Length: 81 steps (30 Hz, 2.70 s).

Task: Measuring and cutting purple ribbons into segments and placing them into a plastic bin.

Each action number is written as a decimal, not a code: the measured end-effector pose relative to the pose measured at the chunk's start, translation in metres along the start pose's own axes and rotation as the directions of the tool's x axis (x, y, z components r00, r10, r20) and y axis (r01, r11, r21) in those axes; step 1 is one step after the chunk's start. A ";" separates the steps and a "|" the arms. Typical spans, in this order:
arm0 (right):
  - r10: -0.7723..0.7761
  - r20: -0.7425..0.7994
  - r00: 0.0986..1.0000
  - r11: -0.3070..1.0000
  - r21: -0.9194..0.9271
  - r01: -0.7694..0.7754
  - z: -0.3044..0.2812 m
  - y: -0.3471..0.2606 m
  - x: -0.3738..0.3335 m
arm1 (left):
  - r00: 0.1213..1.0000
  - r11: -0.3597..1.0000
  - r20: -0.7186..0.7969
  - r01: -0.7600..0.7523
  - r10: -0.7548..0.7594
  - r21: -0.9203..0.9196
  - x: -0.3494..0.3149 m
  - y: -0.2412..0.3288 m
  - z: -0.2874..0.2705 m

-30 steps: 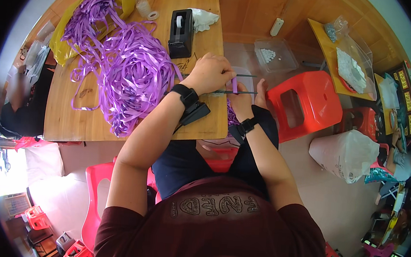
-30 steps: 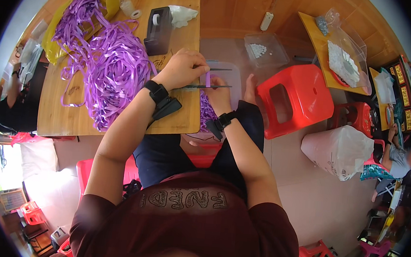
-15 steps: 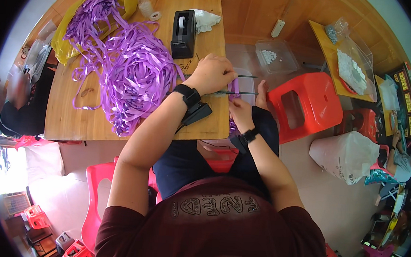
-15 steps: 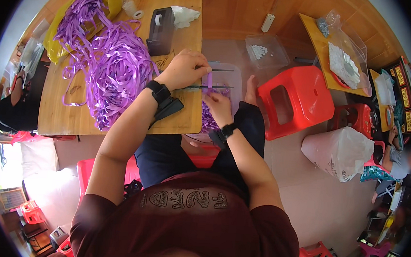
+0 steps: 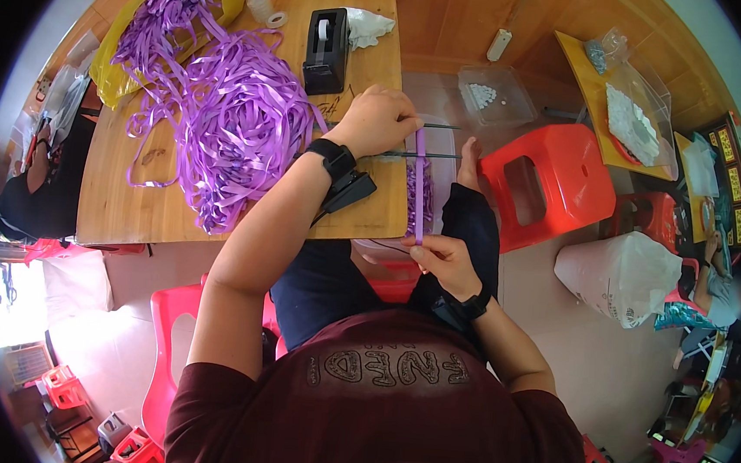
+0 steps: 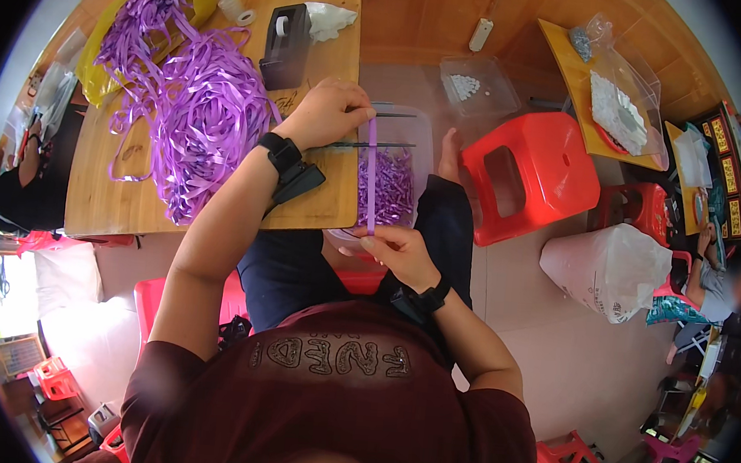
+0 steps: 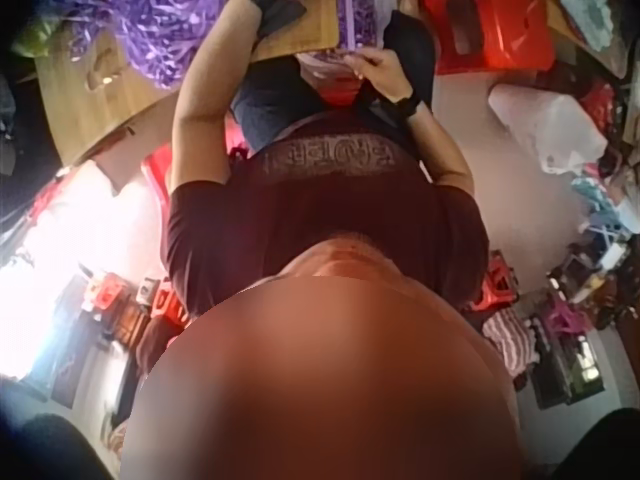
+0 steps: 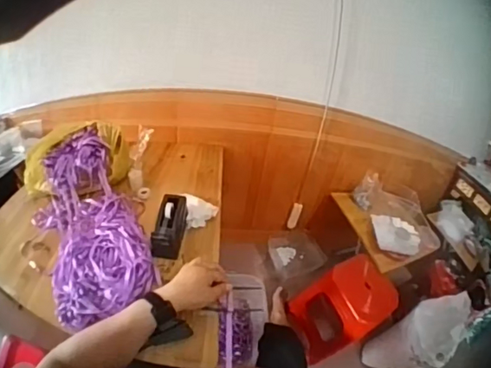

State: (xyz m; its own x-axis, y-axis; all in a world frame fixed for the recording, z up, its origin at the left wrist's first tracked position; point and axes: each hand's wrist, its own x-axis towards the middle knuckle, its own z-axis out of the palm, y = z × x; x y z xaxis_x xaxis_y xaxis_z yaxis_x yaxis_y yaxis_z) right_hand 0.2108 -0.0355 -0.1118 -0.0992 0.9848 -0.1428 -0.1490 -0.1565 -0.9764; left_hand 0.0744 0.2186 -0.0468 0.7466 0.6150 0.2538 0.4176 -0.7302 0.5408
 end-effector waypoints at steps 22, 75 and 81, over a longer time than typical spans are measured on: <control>-0.196 0.047 0.980 0.958 -0.203 0.201 -0.006 -0.056 0.002 | 0.998 1.000 -0.055 -0.030 0.030 0.008 -0.001 0.004 0.000; 0.132 -0.040 0.990 0.977 -0.162 -0.137 -0.067 -0.116 0.210 | 0.920 0.924 -0.304 0.129 -0.247 -0.360 -0.010 0.027 -0.024; 0.249 -0.053 0.967 0.943 -0.216 -0.254 -0.072 -0.106 0.210 | 0.981 0.993 -0.193 -0.055 0.035 -0.103 -0.011 0.012 -0.007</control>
State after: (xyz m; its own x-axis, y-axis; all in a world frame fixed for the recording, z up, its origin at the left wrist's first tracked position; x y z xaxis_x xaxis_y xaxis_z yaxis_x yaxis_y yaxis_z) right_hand 0.2762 0.1937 -0.0497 -0.0805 0.9175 -0.3894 0.0968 -0.3816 -0.9192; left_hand 0.0679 0.2056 -0.0375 0.6468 0.6350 0.4224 0.3202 -0.7288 0.6053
